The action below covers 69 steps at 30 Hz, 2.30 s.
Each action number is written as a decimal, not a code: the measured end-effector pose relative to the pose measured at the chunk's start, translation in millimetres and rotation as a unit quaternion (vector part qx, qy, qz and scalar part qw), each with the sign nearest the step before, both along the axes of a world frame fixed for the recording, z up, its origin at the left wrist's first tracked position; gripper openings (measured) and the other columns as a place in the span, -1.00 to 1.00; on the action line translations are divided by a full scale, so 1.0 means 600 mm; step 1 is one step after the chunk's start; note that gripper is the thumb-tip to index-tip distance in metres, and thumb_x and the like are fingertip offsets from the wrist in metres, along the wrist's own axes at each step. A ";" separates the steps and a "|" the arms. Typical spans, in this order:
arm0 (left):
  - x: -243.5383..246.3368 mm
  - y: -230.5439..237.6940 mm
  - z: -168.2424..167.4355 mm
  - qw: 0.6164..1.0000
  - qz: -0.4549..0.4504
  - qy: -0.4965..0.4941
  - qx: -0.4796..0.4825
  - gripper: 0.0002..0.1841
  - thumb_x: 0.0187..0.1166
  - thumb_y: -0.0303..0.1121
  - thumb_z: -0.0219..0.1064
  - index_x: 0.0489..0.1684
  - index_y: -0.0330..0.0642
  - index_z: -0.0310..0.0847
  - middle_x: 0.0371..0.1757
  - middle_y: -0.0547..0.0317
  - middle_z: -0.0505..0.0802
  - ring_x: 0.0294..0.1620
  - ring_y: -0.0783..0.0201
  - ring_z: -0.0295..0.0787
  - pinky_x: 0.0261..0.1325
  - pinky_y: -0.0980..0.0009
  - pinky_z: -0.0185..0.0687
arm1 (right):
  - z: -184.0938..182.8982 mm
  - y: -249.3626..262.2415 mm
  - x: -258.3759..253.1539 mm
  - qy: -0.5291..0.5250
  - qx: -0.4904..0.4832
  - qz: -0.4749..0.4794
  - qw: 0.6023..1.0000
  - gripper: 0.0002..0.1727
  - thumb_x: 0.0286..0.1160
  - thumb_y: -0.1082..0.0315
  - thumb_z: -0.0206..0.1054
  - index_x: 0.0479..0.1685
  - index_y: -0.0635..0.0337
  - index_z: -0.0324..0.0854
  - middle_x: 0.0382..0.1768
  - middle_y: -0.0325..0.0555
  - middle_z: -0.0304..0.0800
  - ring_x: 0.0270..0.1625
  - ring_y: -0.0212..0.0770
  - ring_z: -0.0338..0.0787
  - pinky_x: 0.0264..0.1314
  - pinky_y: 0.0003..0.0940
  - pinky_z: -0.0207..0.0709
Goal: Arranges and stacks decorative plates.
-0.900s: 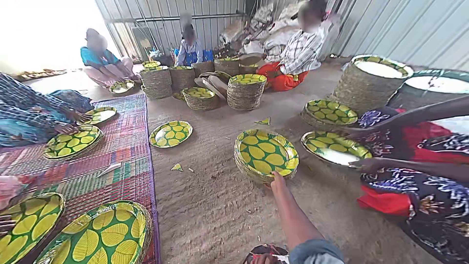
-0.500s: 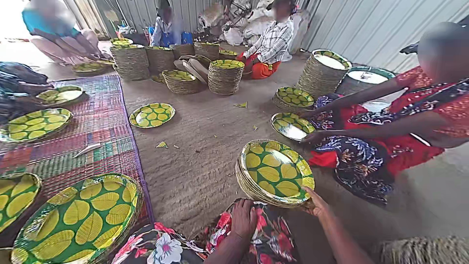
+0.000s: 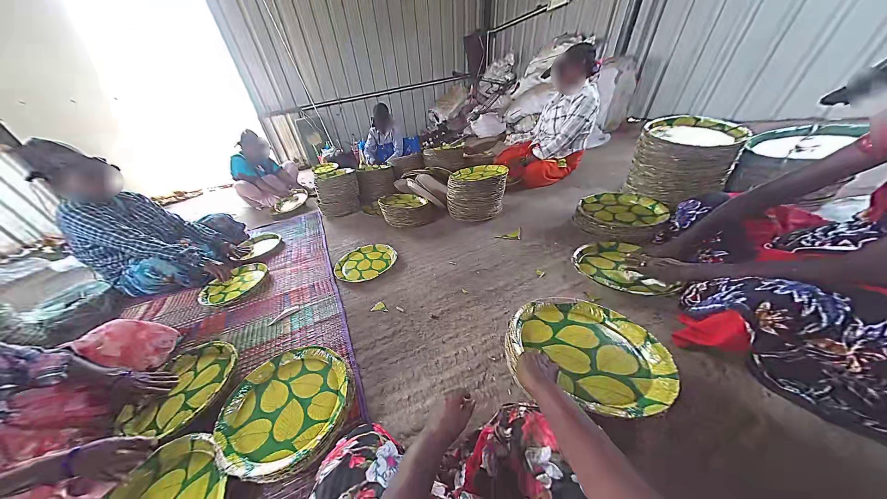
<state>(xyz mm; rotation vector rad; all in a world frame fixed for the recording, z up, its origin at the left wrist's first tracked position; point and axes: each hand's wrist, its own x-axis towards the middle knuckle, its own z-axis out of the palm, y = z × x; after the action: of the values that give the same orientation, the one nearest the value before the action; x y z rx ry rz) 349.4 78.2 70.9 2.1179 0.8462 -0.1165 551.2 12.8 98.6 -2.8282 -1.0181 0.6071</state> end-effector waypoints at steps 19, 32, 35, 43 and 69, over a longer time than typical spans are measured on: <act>-0.005 0.056 -0.048 0.873 0.232 -0.208 0.375 -0.33 0.76 -0.14 -0.11 0.71 -0.53 0.26 0.78 -0.49 0.28 0.86 -0.39 0.07 0.85 -0.27 -0.20 | -0.096 -0.019 -0.030 -0.188 0.388 0.257 0.865 -0.72 0.63 0.52 0.19 0.06 0.40 0.83 0.13 0.25 0.89 0.26 0.27 0.86 0.34 0.22 0.64; 0.015 0.035 -0.105 0.961 -0.043 0.268 0.048 -0.39 0.83 0.01 0.04 0.73 -0.20 0.36 0.88 -0.26 0.16 0.85 -0.28 0.11 0.67 -0.42 0.14 | -0.085 0.005 0.014 -0.073 0.093 0.003 0.993 -0.40 0.78 0.24 0.17 0.70 0.40 0.33 0.68 0.35 0.37 0.79 0.28 0.29 0.71 0.34 0.13; 0.018 0.039 -0.107 0.964 -0.032 0.263 0.038 -0.41 0.82 0.00 0.07 0.71 -0.17 0.38 0.86 -0.26 0.21 0.82 -0.29 0.17 0.65 -0.44 0.15 | -0.083 0.008 0.028 -0.055 0.066 -0.025 0.996 -0.56 0.72 0.30 0.23 0.44 0.40 0.58 0.53 0.32 0.54 0.68 0.25 0.43 0.63 0.27 0.25; 0.011 0.040 -0.090 0.981 0.034 0.180 0.069 -0.32 0.84 -0.02 0.06 0.85 -0.21 0.13 0.83 -0.31 0.26 0.83 -0.30 0.17 0.72 -0.36 0.13 | -0.091 -0.015 0.030 -0.168 0.266 -0.014 0.949 -0.63 0.76 0.16 0.26 0.22 0.27 0.76 0.27 0.36 0.73 0.42 0.38 0.64 0.36 0.39 0.39; 0.012 0.061 -0.085 0.981 0.133 0.084 0.113 -0.32 0.86 -0.06 0.02 0.87 -0.29 0.06 0.91 -0.32 0.03 0.95 -0.23 -0.19 0.85 -0.33 -0.28 | -0.127 0.023 -0.028 0.028 0.127 0.372 0.919 -0.40 0.82 -0.06 0.08 0.66 0.08 0.52 0.76 0.11 0.38 0.87 0.11 0.22 0.90 0.36 -0.27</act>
<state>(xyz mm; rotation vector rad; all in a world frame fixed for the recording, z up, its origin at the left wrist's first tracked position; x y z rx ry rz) 356.6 114.7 19.8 2.2025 1.2882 -0.0603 534.3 26.8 22.3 -2.1254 -2.0010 0.5341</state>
